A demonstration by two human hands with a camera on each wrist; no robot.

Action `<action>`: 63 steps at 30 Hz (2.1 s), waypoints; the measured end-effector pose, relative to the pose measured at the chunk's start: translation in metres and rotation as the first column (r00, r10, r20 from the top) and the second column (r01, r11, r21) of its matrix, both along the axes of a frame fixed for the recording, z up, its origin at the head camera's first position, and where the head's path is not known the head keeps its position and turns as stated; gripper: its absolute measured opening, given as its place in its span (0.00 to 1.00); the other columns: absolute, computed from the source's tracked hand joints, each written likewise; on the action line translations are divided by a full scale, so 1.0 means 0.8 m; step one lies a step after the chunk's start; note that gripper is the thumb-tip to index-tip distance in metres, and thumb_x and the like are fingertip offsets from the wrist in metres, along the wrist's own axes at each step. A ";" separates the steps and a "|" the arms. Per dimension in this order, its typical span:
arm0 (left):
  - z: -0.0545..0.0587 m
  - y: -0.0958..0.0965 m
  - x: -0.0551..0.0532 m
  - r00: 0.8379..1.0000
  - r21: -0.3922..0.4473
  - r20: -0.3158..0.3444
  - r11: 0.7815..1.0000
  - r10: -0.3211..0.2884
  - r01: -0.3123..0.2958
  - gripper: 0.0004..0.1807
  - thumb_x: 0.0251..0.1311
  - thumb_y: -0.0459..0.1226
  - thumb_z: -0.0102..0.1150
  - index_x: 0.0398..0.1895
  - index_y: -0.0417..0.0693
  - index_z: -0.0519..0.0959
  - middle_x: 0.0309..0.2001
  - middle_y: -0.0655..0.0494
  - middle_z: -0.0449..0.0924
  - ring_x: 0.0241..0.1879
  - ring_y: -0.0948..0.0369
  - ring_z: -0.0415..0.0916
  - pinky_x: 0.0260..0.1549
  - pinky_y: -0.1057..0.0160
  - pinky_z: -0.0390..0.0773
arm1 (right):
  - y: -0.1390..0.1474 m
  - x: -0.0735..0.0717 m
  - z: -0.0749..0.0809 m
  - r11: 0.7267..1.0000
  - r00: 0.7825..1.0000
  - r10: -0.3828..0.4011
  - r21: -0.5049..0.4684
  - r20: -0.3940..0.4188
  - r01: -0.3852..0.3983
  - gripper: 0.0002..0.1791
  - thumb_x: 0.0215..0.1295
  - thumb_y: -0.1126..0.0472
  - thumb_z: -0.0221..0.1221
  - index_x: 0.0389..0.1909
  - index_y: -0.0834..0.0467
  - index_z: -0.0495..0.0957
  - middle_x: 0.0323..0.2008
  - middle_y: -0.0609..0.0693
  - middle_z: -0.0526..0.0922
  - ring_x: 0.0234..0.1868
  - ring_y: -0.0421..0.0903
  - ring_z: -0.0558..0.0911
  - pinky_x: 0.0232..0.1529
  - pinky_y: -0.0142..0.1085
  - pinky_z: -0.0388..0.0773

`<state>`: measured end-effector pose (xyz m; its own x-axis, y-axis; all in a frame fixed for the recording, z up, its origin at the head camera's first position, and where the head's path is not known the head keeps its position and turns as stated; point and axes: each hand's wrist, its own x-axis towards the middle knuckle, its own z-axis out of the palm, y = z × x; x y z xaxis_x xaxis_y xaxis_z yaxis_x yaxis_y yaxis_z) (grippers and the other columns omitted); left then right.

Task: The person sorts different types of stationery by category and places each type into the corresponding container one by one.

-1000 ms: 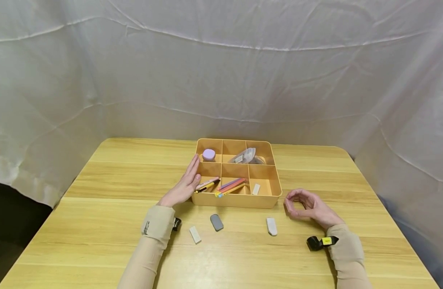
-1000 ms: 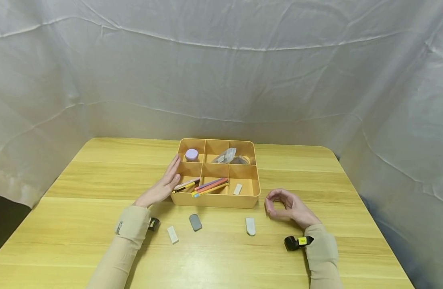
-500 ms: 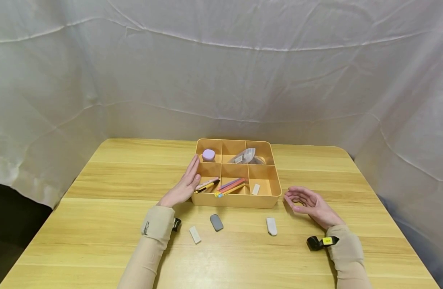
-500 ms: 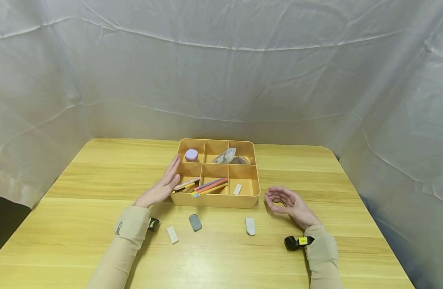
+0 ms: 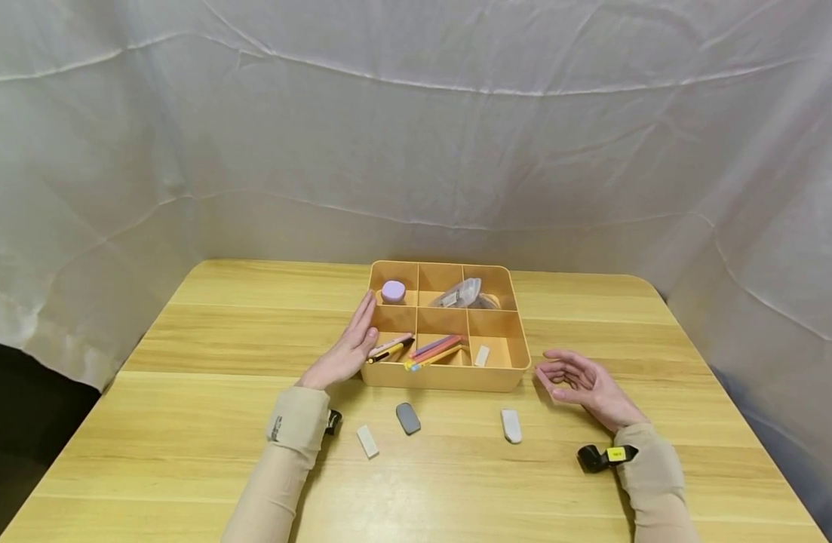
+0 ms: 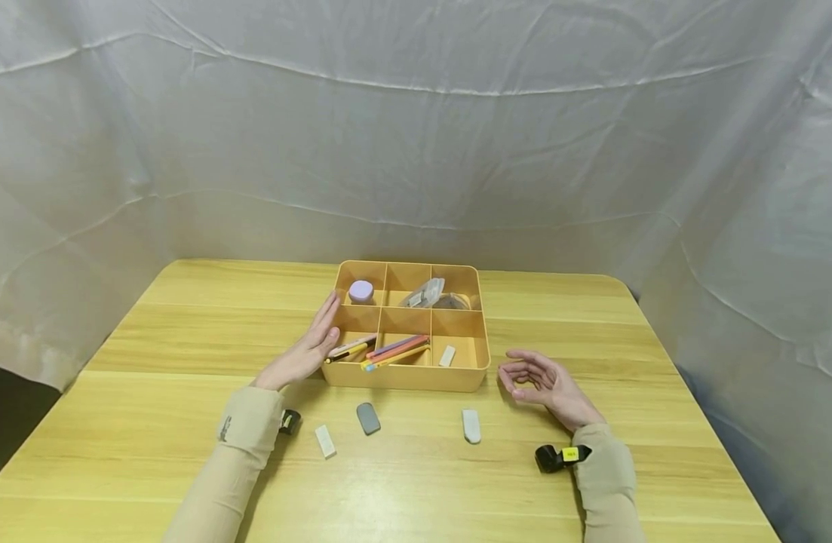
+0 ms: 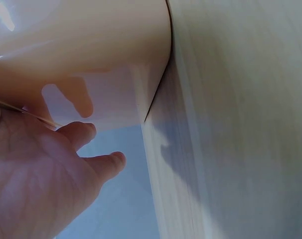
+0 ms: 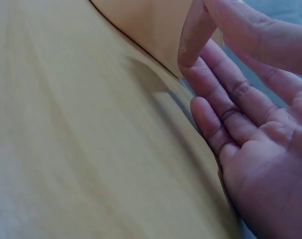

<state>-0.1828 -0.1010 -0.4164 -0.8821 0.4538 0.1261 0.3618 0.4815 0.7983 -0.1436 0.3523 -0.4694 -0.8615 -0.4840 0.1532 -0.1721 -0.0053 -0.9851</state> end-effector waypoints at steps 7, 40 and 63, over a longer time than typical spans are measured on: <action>-0.001 -0.001 0.000 1.000 0.011 0.003 1.000 0.002 -0.002 0.33 0.79 0.32 0.33 0.78 0.30 0.34 0.82 0.39 0.25 0.81 0.41 0.26 0.78 0.37 0.37 | -0.001 0.001 0.004 0.999 0.998 -0.025 0.044 -0.049 0.027 0.32 0.63 0.80 0.56 0.69 0.69 0.64 0.55 0.40 0.84 0.53 0.34 0.81 0.58 0.24 0.76; 0.002 0.000 0.001 1.000 0.000 0.011 1.000 -0.006 0.006 0.33 0.80 0.36 0.32 0.78 0.30 0.34 0.81 0.39 0.25 0.81 0.41 0.26 0.78 0.38 0.37 | -0.071 -0.020 0.112 0.973 0.900 -0.072 0.169 -0.430 0.158 0.26 0.59 0.80 0.61 0.61 0.76 0.71 0.52 0.51 0.85 0.51 0.36 0.81 0.56 0.25 0.76; -0.001 -0.001 0.001 1.000 0.006 -0.008 1.000 -0.009 0.009 0.33 0.80 0.36 0.31 0.78 0.29 0.34 0.81 0.37 0.25 0.80 0.39 0.27 0.77 0.36 0.37 | -0.150 -0.055 0.124 0.560 0.811 0.227 0.754 -0.539 0.344 0.23 0.58 0.74 0.62 0.57 0.64 0.79 0.50 0.61 0.83 0.55 0.64 0.79 0.62 0.61 0.71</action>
<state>-0.1818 -0.1014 -0.4170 -0.8771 0.4606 0.1361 0.3725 0.4733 0.7983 -0.1877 0.2325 -0.3700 -0.7930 -0.5887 0.1570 -0.6072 0.7429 -0.2818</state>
